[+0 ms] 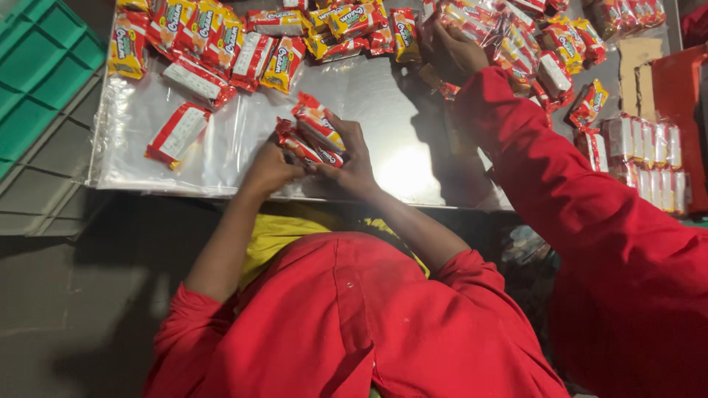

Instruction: The person repeatedly picks up small snack packets from a table, places them into clear plastic bags, and sets the filled bags aside. A second person in red is visible working alongside, also handling snack packets.

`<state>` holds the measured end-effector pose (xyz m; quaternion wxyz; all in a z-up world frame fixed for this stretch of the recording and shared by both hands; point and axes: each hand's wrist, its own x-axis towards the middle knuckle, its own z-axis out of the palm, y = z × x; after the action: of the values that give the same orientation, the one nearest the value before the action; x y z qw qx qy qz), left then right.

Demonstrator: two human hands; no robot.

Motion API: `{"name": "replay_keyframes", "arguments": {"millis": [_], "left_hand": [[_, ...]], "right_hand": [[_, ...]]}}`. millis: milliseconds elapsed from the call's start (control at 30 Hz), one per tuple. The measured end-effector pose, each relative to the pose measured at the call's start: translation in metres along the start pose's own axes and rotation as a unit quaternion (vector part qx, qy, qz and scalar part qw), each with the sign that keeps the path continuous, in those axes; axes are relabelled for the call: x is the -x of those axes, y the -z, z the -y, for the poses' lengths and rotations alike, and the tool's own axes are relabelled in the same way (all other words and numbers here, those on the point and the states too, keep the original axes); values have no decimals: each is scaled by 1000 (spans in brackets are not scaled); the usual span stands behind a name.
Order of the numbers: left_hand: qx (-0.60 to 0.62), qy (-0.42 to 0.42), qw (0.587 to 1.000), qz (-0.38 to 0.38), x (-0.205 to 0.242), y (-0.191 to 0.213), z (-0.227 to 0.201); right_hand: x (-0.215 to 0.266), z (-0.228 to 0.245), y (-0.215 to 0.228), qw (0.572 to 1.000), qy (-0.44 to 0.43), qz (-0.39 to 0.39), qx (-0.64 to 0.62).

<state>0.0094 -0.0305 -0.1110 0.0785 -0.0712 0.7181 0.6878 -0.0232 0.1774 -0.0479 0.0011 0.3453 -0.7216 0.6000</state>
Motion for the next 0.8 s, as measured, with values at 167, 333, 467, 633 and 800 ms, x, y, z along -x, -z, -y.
{"name": "replay_keyframes", "arguments": {"millis": [167,333,467,633,800], "left_hand": [[23,-92,993,-63,21,26,-42],[-377,-244,890,-85,53,20,-100],[-440,-214,867,-91,68,8,-135],[-473,-246,842,-88,77,-17,-148],[-570,-286,764,-100,72,-34,-136]], "right_hand": [[-9,23,12,952,105,140,251],[-23,35,17,875,218,183,392],[-34,26,27,840,239,226,432],[-26,-3,26,845,186,254,433],[-17,-21,8,832,213,222,461]]}}
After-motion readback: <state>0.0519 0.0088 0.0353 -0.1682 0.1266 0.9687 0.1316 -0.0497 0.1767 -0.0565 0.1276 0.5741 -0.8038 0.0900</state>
